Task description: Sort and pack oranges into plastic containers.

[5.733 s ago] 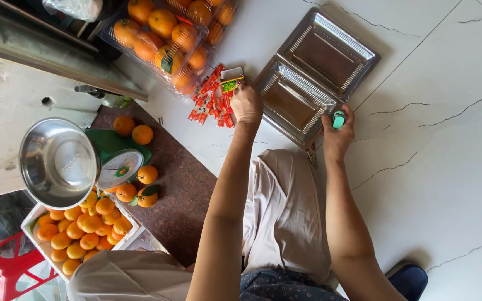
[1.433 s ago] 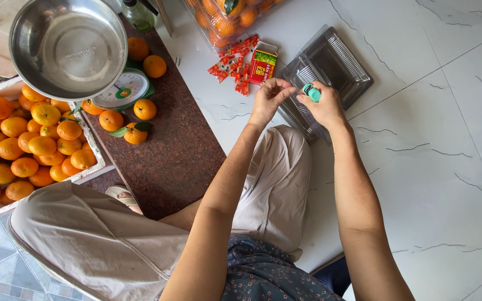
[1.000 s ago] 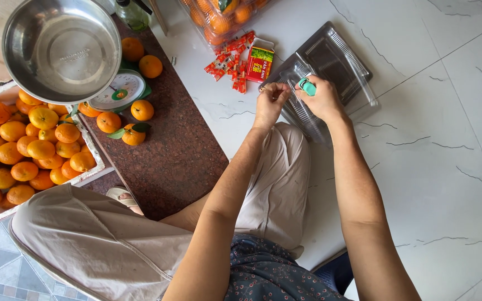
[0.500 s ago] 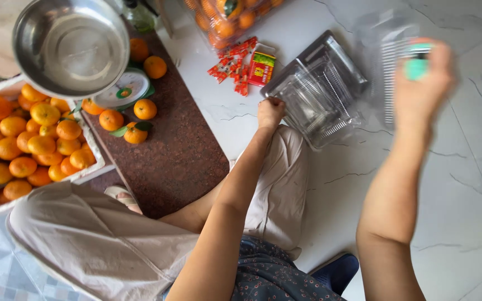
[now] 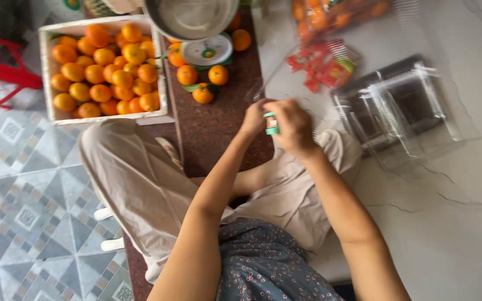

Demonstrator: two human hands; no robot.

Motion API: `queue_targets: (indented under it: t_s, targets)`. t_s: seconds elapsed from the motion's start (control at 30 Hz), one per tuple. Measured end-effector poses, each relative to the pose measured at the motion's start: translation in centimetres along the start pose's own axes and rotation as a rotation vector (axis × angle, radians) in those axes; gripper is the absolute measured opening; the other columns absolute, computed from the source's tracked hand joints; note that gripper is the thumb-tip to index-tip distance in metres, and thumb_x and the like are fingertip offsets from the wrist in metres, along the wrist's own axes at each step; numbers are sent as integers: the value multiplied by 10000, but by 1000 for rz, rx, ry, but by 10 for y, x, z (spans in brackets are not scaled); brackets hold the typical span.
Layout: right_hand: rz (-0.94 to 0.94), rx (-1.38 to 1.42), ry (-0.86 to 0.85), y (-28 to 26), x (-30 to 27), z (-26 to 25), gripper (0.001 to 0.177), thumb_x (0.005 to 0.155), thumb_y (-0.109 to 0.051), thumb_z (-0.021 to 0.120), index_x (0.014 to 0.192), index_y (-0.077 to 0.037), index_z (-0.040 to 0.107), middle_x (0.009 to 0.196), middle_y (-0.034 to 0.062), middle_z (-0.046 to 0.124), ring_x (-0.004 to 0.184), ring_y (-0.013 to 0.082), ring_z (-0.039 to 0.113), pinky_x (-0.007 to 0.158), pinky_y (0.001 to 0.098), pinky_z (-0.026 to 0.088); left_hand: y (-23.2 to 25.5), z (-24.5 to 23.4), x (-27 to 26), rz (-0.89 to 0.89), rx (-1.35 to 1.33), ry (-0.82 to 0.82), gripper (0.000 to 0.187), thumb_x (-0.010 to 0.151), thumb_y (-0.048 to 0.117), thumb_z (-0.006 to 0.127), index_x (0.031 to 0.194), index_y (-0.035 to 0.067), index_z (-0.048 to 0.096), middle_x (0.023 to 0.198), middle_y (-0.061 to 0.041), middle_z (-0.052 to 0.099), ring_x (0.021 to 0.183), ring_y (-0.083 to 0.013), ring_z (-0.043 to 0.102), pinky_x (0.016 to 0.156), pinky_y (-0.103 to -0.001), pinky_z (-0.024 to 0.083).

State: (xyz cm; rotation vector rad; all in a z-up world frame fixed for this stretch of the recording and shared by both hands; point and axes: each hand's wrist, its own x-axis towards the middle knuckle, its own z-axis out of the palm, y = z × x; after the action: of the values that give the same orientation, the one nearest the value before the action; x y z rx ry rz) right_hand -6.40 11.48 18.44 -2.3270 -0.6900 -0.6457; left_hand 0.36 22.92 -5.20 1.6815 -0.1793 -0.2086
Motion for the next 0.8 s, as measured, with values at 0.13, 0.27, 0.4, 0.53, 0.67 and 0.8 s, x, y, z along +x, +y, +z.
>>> queue_targets:
  t_s: [0.13,0.27,0.4,0.53,0.67,0.8]
  targets:
    - [-67,31,-138,-3,-16,107,391,743,16,757,1103,-71,630,929,81,612,882,304,626,731,442,538,12,-123,-64,-396,-167,265,277,1027,239,605,1188,49,727,945,-92,715,781,-142,632,669,-327,535]
    - [9,36,-340,6,-45,166,327,765,-58,772,1029,-79,581,915,77,577,878,297,623,705,427,554,-36,-183,-106,-257,-8,523,224,987,178,667,1171,64,726,972,-70,759,880,-144,719,791,-292,578]
    - [-26,-23,-524,13,-53,176,308,768,-61,769,1009,-90,579,922,62,586,908,289,625,702,426,554,-4,-188,-101,-137,364,635,394,874,138,751,1255,103,660,1042,-100,738,934,-220,726,819,-336,575]
    - [-51,19,-544,4,-58,186,356,770,-44,756,1091,-73,604,931,70,591,908,290,622,714,426,558,-4,-183,-76,-75,501,580,497,862,133,777,1329,109,607,1134,-142,690,1009,-282,687,871,-389,564]
    - [-79,30,-543,-2,-54,199,475,718,-70,772,1169,-51,625,1007,87,635,963,286,646,788,410,578,16,-175,-51,-128,527,471,694,793,167,834,1412,144,519,1149,-151,674,1033,-325,670,905,-439,543]
    - [-40,116,-583,-2,-51,204,553,787,-232,852,1255,-33,635,1051,132,665,969,312,657,820,425,570,37,-167,-30,-200,578,475,812,711,250,912,1366,110,453,1141,-191,644,1048,-405,637,860,-469,522]
